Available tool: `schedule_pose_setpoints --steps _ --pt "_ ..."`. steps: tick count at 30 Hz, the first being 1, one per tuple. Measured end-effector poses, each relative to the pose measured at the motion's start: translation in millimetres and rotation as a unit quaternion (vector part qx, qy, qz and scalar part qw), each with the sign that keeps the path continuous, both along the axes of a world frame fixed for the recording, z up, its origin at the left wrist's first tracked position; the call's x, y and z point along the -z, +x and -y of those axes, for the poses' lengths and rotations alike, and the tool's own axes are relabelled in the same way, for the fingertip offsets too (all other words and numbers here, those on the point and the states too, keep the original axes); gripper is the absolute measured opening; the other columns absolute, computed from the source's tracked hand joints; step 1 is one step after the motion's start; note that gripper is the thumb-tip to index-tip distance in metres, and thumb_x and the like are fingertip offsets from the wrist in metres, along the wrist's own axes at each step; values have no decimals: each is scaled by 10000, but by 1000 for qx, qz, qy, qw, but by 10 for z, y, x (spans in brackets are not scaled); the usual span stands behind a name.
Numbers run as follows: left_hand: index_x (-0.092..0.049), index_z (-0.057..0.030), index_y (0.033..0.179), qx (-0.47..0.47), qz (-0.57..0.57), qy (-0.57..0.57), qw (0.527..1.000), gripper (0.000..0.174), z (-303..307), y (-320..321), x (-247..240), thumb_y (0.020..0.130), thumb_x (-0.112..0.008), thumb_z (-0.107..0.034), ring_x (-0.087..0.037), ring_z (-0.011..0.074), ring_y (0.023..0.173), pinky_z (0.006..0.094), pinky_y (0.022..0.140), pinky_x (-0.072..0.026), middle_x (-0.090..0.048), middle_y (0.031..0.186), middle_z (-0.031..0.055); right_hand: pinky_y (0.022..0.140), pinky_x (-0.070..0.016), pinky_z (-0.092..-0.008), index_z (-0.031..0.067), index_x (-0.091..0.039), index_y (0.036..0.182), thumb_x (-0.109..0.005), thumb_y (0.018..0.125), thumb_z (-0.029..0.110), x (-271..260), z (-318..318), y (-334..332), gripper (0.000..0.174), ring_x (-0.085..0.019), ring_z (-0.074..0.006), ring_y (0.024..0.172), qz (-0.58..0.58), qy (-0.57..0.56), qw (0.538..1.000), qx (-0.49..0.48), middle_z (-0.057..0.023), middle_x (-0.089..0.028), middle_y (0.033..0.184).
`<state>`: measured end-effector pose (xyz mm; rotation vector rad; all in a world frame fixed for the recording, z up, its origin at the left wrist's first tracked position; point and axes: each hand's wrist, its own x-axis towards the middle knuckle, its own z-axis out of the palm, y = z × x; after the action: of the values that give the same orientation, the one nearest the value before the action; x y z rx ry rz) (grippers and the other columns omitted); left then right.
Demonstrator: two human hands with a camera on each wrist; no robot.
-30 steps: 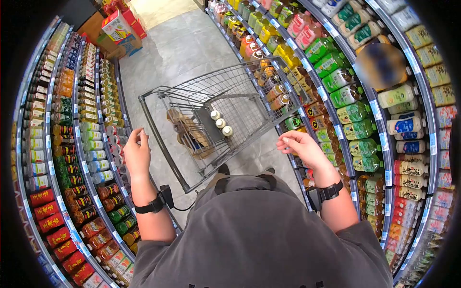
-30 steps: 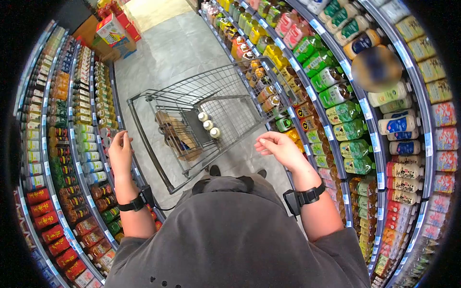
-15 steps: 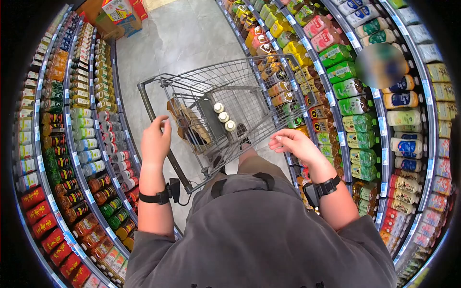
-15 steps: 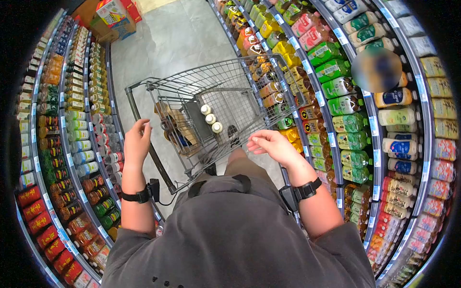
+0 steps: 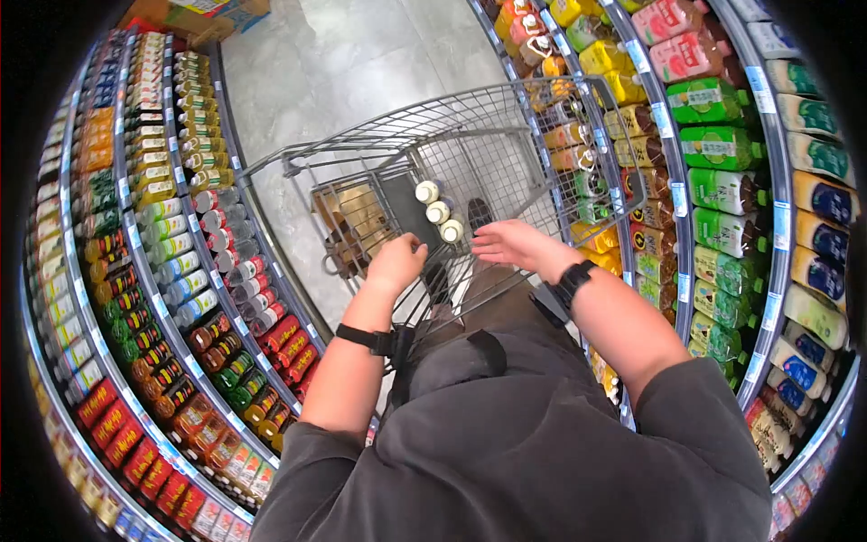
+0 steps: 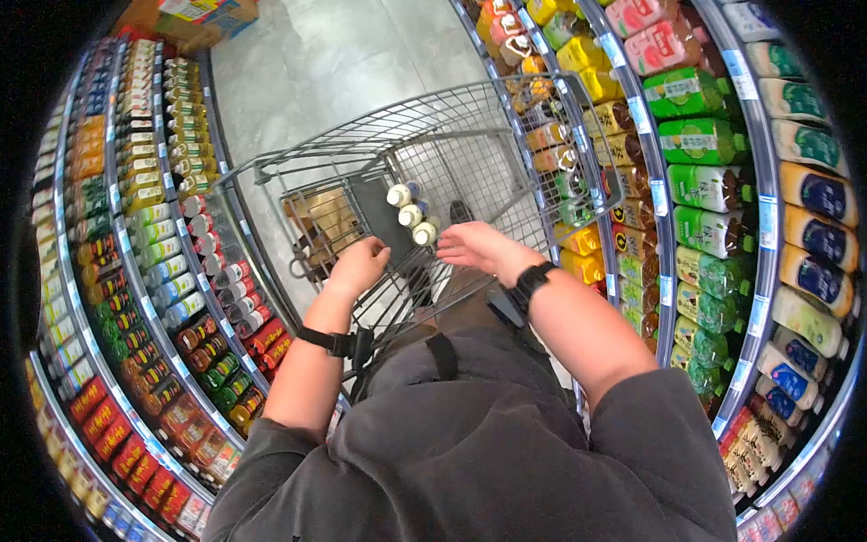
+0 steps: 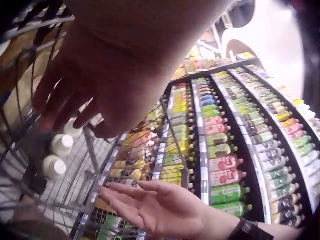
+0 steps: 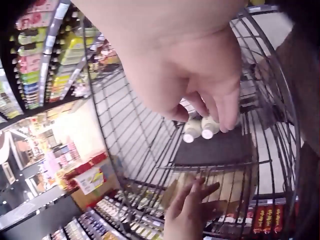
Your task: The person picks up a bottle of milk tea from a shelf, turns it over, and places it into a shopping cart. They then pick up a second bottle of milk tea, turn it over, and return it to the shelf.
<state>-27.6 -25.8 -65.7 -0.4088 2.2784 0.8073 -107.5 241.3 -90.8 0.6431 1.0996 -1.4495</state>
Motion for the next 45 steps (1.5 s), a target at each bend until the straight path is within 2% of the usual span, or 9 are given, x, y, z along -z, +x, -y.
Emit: schedule_pose_setpoints --steps 4,9,20,21,24,27,33,38,45 --pt "-680 42 1313 -39 24 -14 999 529 -283 31 845 987 -658 -374 -755 390 1007 457 920 -578 -760 1141 270 985 -600 -453 -93 -435 1481 -581 1042 207 898 188 134 551 -641 -398 1275 62 89 994 1 -255 -525 1487" --pt "-598 156 1357 -170 111 32 979 705 -485 96 1817 941 -732 -397 -757 245 756 379 723 -598 -766 965 238 953 -575 -401 21 -528 1425 -620 1019 216 1253 484 211 460 -635 -275 1147 94 135 986 -5 -109 -560 1422" --pt "-616 63 1346 -270 110 81 953 593 -787 189 2369 926 -758 -331 -708 181 772 336 667 -575 -744 979 131 1022 -435 -368 175 -404 1653 -586 995 152 1690 550 220 683 -592 -140 1166 121 118 986 0 -3 -645 1275" --pt "-616 63 1346 -270 109 83 953 593 -784 168 2358 926 -758 -331 -708 181 772 336 667 -575 -744 979 131 1019 -437 -374 171 -413 1648 -583 989 135 1708 553 222 681 -592 -139 1167 114 118 986 -13 -3 -644 1283" --pt "-618 38 1395 -248 164 52 954 713 -755 -84 1973 841 -779 -380 -683 424 1225 466 1046 -530 -704 1289 303 997 -457 -370 156 -423 1642 -578 976 96 1810 540 269 686 -594 -123 1122 98 123 987 -27 3 -638 1253" --pt "-648 51 1354 -214 187 50 957 701 -676 -78 1988 825 -789 -387 -703 420 1189 466 1023 -545 -723 1248 302 946 -495 -347 154 -428 1639 -570 974 90 1543 568 185 683 -595 -107 1054 99 110 987 -66 11 -626 1125" --pt "-740 92 1162 -196 205 102 953 634 -551 102 1980 811 -796 -433 -743 412 1083 451 957 -567 -758 1117 298 968 -490 -368 146 -515 1563 -572 1000 190 1625 511 258 567 -603 -154 1070 70 142 982 -101 2 -641 1198" --pt "-742 76 1169 -146 164 135 966 585 -411 -99 896 827 -779 -397 -760 390 1022 439 924 -577 -775 1060 273 995 -487 -392 78 -603 1388 -522 1070 344 1707 310 282 423 -640 -201 1145 50 223 973 -32 -59 -683 1237" --pt "-718 24 1285 -116 84 243 959 533 130 23 -319 857 -744 -293 -755 306 1084 396 964 -561 -780 1136 222 1035 -528 -437 51 -617 1344 -451 1145 383 718 124 74 421 -693 -268 1170 73 20 997 7 -106 -716 1296"
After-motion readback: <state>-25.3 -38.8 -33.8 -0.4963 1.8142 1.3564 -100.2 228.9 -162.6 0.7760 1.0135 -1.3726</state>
